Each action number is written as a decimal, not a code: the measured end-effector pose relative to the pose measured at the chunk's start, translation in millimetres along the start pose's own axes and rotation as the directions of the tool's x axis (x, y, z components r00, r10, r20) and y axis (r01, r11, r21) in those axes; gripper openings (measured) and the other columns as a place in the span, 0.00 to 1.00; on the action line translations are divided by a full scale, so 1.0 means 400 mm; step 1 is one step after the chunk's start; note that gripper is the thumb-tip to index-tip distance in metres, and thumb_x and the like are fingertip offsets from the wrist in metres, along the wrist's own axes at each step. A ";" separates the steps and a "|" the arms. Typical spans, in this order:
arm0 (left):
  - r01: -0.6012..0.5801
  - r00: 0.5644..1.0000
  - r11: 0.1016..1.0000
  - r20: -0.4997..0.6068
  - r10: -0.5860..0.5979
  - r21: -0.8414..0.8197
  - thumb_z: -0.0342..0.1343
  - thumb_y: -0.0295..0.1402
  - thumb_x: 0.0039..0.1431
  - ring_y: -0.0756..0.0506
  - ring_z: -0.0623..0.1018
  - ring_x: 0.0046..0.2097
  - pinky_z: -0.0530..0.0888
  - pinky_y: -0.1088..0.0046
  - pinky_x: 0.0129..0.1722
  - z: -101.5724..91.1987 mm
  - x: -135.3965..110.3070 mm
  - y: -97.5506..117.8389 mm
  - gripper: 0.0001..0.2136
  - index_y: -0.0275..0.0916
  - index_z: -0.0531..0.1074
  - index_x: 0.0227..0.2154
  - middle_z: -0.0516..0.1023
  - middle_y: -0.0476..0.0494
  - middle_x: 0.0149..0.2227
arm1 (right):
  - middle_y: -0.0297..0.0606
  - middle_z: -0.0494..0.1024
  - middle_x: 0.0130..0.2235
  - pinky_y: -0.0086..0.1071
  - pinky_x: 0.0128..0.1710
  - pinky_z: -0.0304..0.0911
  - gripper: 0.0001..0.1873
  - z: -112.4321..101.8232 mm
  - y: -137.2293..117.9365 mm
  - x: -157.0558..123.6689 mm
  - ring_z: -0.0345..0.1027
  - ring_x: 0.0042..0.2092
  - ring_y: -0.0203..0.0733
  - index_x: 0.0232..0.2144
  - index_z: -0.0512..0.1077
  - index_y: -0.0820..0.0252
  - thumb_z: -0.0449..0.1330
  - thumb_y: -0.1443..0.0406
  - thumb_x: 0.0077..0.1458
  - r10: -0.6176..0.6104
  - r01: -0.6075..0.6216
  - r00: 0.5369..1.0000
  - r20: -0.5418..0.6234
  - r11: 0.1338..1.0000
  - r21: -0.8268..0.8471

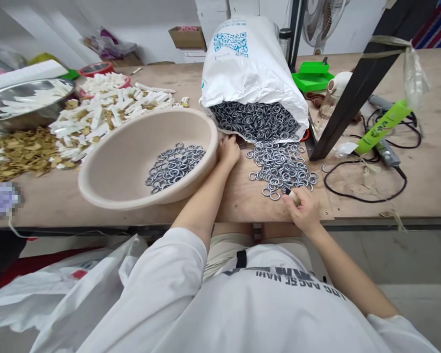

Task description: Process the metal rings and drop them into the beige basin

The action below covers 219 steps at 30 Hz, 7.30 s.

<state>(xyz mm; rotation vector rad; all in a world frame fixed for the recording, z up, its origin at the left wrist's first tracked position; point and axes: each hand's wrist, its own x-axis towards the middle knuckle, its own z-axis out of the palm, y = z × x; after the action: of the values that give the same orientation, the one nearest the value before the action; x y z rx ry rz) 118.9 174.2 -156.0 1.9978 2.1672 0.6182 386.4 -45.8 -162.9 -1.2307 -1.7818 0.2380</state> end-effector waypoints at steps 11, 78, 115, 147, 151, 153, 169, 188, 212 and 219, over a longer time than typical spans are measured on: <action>0.047 0.999 0.998 0.021 -0.047 -0.030 0.41 0.43 0.68 0.28 0.62 0.67 0.62 0.44 0.63 0.040 0.037 0.044 0.29 0.37 0.59 0.68 0.61 0.25 0.67 | 0.35 0.71 0.30 0.32 0.33 0.56 0.15 0.001 0.002 0.001 0.64 0.32 0.39 0.31 0.70 0.57 0.59 0.54 0.65 0.029 -0.027 0.998 0.047 0.998 -0.052; -0.611 0.772 0.764 -0.371 0.516 -0.208 0.55 0.29 0.66 0.45 0.80 0.47 0.77 0.66 0.49 -0.351 -0.564 -0.042 0.16 0.52 0.72 0.54 0.81 0.45 0.46 | 0.39 0.81 0.42 0.35 0.37 0.63 0.14 0.078 -0.092 0.108 0.74 0.38 0.43 0.46 0.74 0.55 0.60 0.54 0.64 0.069 -0.050 0.977 0.202 0.994 -0.094; 0.428 0.903 -0.166 0.416 0.107 -0.888 0.65 0.48 0.56 0.54 0.70 0.30 0.69 0.78 0.33 -0.156 -0.524 0.118 0.18 0.36 0.72 0.31 0.72 0.51 0.28 | 0.31 0.70 0.31 0.33 0.37 0.60 0.06 0.134 -0.200 0.066 0.63 0.33 0.36 0.32 0.73 0.55 0.66 0.62 0.60 0.292 -0.304 0.948 0.125 0.722 0.621; 0.490 0.872 -0.126 0.484 0.078 -0.863 0.59 0.57 0.57 0.56 0.56 0.21 0.55 0.80 0.19 -0.133 -0.546 0.084 0.26 0.38 0.61 0.25 0.58 0.56 0.20 | 0.34 0.68 0.29 0.33 0.32 0.52 0.18 0.079 -0.224 0.066 0.60 0.31 0.37 0.27 0.65 0.57 0.55 0.54 0.67 -0.012 0.001 0.909 0.418 1.000 0.026; 0.496 0.868 -0.119 0.486 0.106 -0.860 0.59 0.58 0.56 0.56 0.55 0.20 0.54 0.79 0.19 -0.134 -0.557 0.087 0.26 0.38 0.60 0.24 0.55 0.57 0.19 | 0.32 0.68 0.27 0.33 0.31 0.50 0.20 0.079 -0.206 0.073 0.60 0.29 0.36 0.26 0.64 0.57 0.54 0.54 0.67 -0.003 -0.009 0.902 0.432 1.000 0.026; 0.500 0.859 -0.093 0.480 0.177 -0.861 0.58 0.57 0.59 0.56 0.56 0.19 0.54 0.79 0.19 -0.139 -0.570 0.079 0.26 0.38 0.60 0.23 0.56 0.56 0.19 | 0.32 0.68 0.25 0.33 0.31 0.50 0.21 0.081 -0.183 0.087 0.61 0.29 0.36 0.26 0.65 0.57 0.52 0.53 0.68 0.103 -0.102 0.908 0.407 0.994 -0.025; 0.417 0.890 -0.155 0.437 -0.129 -0.896 0.64 0.48 0.57 0.52 0.77 0.30 0.76 0.75 0.33 -0.193 -0.543 -0.076 0.18 0.37 0.74 0.38 0.78 0.47 0.32 | 0.43 0.75 0.40 0.35 0.33 0.57 0.08 0.197 -0.211 0.169 0.69 0.38 0.45 0.36 0.74 0.59 0.56 0.64 0.64 0.169 -0.063 0.838 0.519 0.974 -0.215; 0.477 0.875 -0.109 0.459 0.157 -0.872 0.57 0.53 0.61 0.55 0.54 0.22 0.51 0.77 0.21 -0.156 -0.557 0.058 0.23 0.38 0.62 0.25 0.58 0.54 0.20 | 0.36 0.77 0.37 0.35 0.41 0.63 0.12 0.122 -0.202 0.115 0.70 0.39 0.40 0.40 0.75 0.56 0.59 0.55 0.64 0.159 -0.290 0.926 0.342 0.880 0.376; 0.541 0.830 -0.163 0.493 0.261 -0.825 0.56 0.49 0.64 0.56 0.55 0.21 0.52 0.78 0.21 -0.186 -0.603 0.022 0.21 0.37 0.62 0.24 0.57 0.55 0.18 | 0.37 0.77 0.30 0.33 0.30 0.47 0.24 0.146 -0.172 0.158 0.67 0.31 0.40 0.32 0.74 0.57 0.49 0.49 0.68 0.237 -0.098 0.885 0.400 0.936 -0.338; 0.486 0.872 -0.065 0.478 0.107 -0.871 0.59 0.46 0.63 0.55 0.64 0.21 0.57 0.79 0.22 -0.190 -0.574 -0.045 0.16 0.36 0.75 0.41 0.78 0.46 0.27 | 0.47 0.76 0.47 0.35 0.29 0.49 0.15 0.228 -0.190 0.224 0.73 0.36 0.49 0.46 0.75 0.59 0.56 0.56 0.65 0.257 0.114 0.821 0.510 0.801 -0.587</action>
<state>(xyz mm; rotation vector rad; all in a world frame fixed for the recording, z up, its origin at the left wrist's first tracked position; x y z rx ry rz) 101.0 -66.9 -134.5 0.7205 0.9021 1.1169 261.5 20.4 -115.8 -1.8242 -2.4523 0.0838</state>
